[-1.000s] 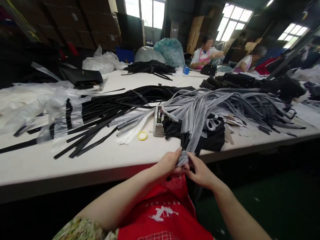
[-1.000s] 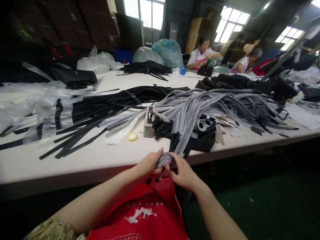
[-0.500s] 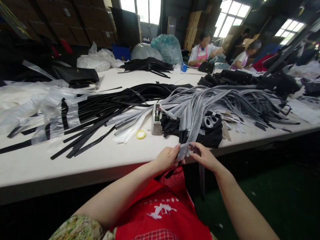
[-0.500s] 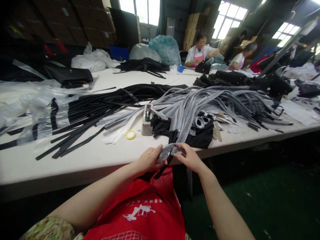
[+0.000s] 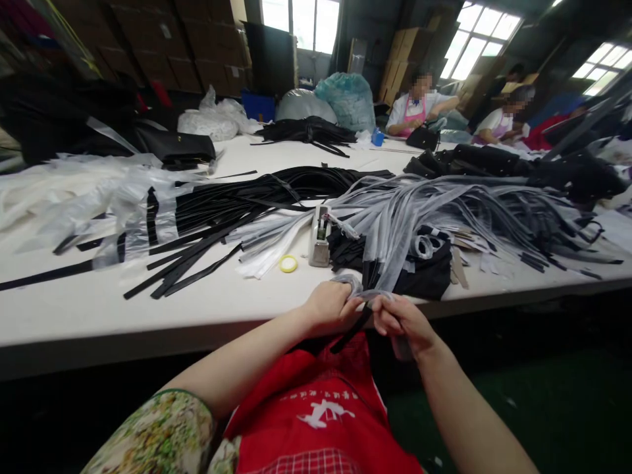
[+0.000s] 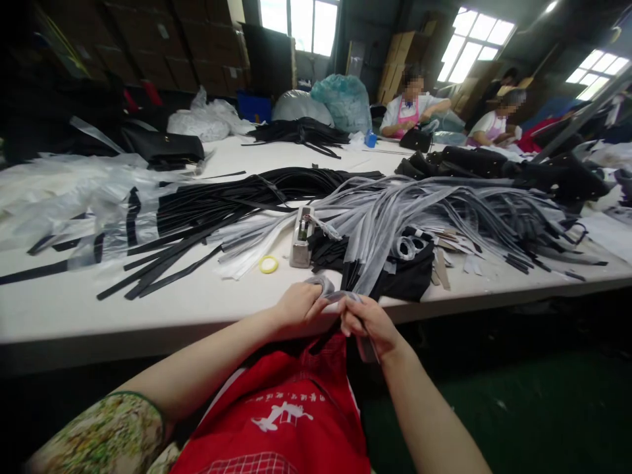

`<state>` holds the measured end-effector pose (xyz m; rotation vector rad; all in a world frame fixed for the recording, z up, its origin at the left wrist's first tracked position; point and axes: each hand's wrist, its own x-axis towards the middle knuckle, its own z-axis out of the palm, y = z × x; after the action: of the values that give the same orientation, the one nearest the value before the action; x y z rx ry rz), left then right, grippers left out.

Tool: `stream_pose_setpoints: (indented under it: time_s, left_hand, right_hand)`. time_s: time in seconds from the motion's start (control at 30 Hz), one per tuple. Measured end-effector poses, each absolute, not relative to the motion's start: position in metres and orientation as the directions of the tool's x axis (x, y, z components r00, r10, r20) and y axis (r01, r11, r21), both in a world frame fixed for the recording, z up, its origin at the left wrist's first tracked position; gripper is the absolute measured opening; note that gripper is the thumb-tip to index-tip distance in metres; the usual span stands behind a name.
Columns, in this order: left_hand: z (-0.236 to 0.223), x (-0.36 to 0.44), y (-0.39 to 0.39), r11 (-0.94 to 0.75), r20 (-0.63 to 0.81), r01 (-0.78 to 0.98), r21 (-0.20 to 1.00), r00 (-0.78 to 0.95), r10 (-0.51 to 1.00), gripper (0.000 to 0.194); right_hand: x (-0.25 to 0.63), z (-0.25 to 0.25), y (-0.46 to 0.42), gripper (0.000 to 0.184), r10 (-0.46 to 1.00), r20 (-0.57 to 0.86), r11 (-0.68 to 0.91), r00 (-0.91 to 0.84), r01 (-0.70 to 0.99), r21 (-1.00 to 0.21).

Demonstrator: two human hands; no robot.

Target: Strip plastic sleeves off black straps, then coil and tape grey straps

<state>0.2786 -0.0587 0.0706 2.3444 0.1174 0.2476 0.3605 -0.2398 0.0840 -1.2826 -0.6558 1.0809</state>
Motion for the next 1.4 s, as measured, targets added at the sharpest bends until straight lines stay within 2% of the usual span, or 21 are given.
stream_pose_setpoints:
  time_s: [0.07, 0.13, 0.2, 0.27, 0.33, 0.4, 0.47, 0.53, 0.57, 0.63, 0.67, 0.73, 0.8, 0.83, 0.9, 0.97, 1.03, 1.17, 1.27, 1.33, 1.4]
  left_hand:
    - [0.072, 0.273, -0.058, -0.74, 0.002, 0.092, 0.667, 0.992, 0.125, 0.057]
    - [0.078, 0.272, -0.052, -0.632, -0.185, 0.227, 0.741, 0.974, 0.133, 0.066]
    - [0.084, 0.273, -0.044, -0.416, -0.352, 0.351, 0.839, 0.933, 0.077, 0.071]
    - [0.089, 0.274, -0.037, -0.128, -0.416, 0.408, 0.904, 0.908, -0.05, 0.071]
    - [0.092, 0.276, -0.036, 0.169, -0.396, 0.429, 0.887, 0.897, -0.199, 0.07]
    - [0.093, 0.28, -0.039, 0.422, -0.358, 0.448, 0.788, 0.891, -0.278, 0.071]
    - [0.09, 0.284, -0.045, 0.632, -0.32, 0.393, 0.668, 0.918, -0.233, 0.074]
    - [0.084, 0.285, -0.051, 0.783, -0.281, 0.241, 0.573, 0.956, -0.088, 0.074]
    - [0.08, 0.284, -0.052, 0.821, -0.268, 0.166, 0.546, 0.963, -0.017, 0.072]
    - [0.071, 0.277, -0.05, 0.817, -0.256, 0.072, 0.573, 0.962, 0.095, 0.066]
    - [0.068, 0.272, -0.047, 0.766, -0.257, 0.05, 0.641, 0.954, 0.153, 0.062]
    - [0.063, 0.259, -0.038, 0.544, -0.239, 0.031, 0.839, 0.918, 0.316, 0.054]
    - [0.063, 0.244, -0.033, 0.194, -0.142, 0.059, 0.979, 0.881, 0.45, 0.05]
    - [0.064, 0.237, -0.034, 0.024, -0.083, 0.081, 0.996, 0.892, 0.445, 0.048]
    - [0.065, 0.224, -0.044, -0.243, -0.029, 0.099, 0.965, 0.96, 0.279, 0.047]
    - [0.064, 0.214, -0.059, -0.357, -0.077, 0.097, 0.929, 0.995, 0.069, 0.042]
    - [0.058, 0.208, -0.071, -0.364, -0.128, 0.135, 0.922, 0.991, 0.045, 0.04]
    - [0.038, 0.209, -0.074, -0.193, -0.158, 0.244, 0.95, 0.913, 0.375, 0.054]
    - [0.028, 0.214, -0.072, -0.044, -0.181, 0.232, 0.972, 0.85, 0.496, 0.06]
    - [0.026, 0.216, -0.075, -0.018, -0.177, 0.204, 0.979, 0.886, 0.428, 0.058]
    - [0.026, 0.214, -0.081, -0.039, -0.189, 0.204, 0.978, 0.952, 0.242, 0.054]
  right_hand:
    - [0.381, 0.083, -0.243, 0.036, 0.879, -0.181, -0.201, 0.441, 0.0, -0.98]
    - [0.396, 0.08, -0.245, 0.033, 0.863, -0.112, -0.326, 0.492, 0.375, -0.868]
    - [0.402, 0.077, -0.245, 0.035, 0.861, 0.022, -0.364, 0.509, 0.645, -0.672]
    - [0.401, 0.075, -0.242, 0.04, 0.868, 0.091, -0.359, 0.489, 0.742, -0.566]
    - [0.392, 0.07, -0.234, 0.038, 0.883, 0.071, -0.326, 0.464, 0.716, -0.618]
    - [0.375, 0.06, -0.221, 0.047, 0.888, -0.001, -0.285, 0.46, 0.55, -0.785]
    - [0.352, 0.047, -0.205, 0.062, 0.881, -0.086, -0.223, 0.465, 0.247, -0.943]
    - [0.332, 0.035, -0.19, 0.065, 0.854, -0.12, -0.131, 0.506, -0.014, -0.991]
    - [0.326, 0.032, -0.185, 0.063, 0.83, -0.119, -0.092, 0.545, -0.077, -0.993]
    - [0.324, 0.033, -0.182, 0.055, 0.781, -0.078, -0.07, 0.62, -0.037, -0.997]
    - [0.328, 0.038, -0.184, 0.052, 0.766, -0.037, -0.094, 0.641, 0.054, -0.994]
    - [0.339, 0.053, -0.193, 0.047, 0.804, 0.028, -0.195, 0.593, 0.307, -0.931]
    - [0.348, 0.07, -0.205, 0.042, 0.907, -0.034, -0.29, 0.42, 0.565, -0.772]
    - [0.349, 0.078, -0.209, 0.04, 0.942, -0.123, -0.309, 0.312, 0.666, -0.679]
    - [0.346, 0.089, -0.214, 0.036, 0.942, -0.31, -0.285, 0.126, 0.789, -0.544]
    - [0.34, 0.091, -0.214, 0.03, 0.922, -0.384, -0.263, 0.053, 0.813, -0.519]
    - [0.334, 0.085, -0.212, 0.026, 0.931, -0.352, -0.303, 0.099, 0.75, -0.588]
    - [0.326, 0.063, -0.213, 0.036, 0.913, -0.26, -0.394, 0.315, 0.512, -0.763]
    - [0.324, 0.05, -0.217, 0.038, 0.863, -0.196, -0.415, 0.466, 0.433, -0.8]
    - [0.323, 0.044, -0.222, 0.037, 0.858, -0.221, -0.441, 0.463, 0.447, -0.778]
    - [0.321, 0.038, -0.23, 0.037, 0.879, -0.305, -0.462, 0.368, 0.491, -0.738]
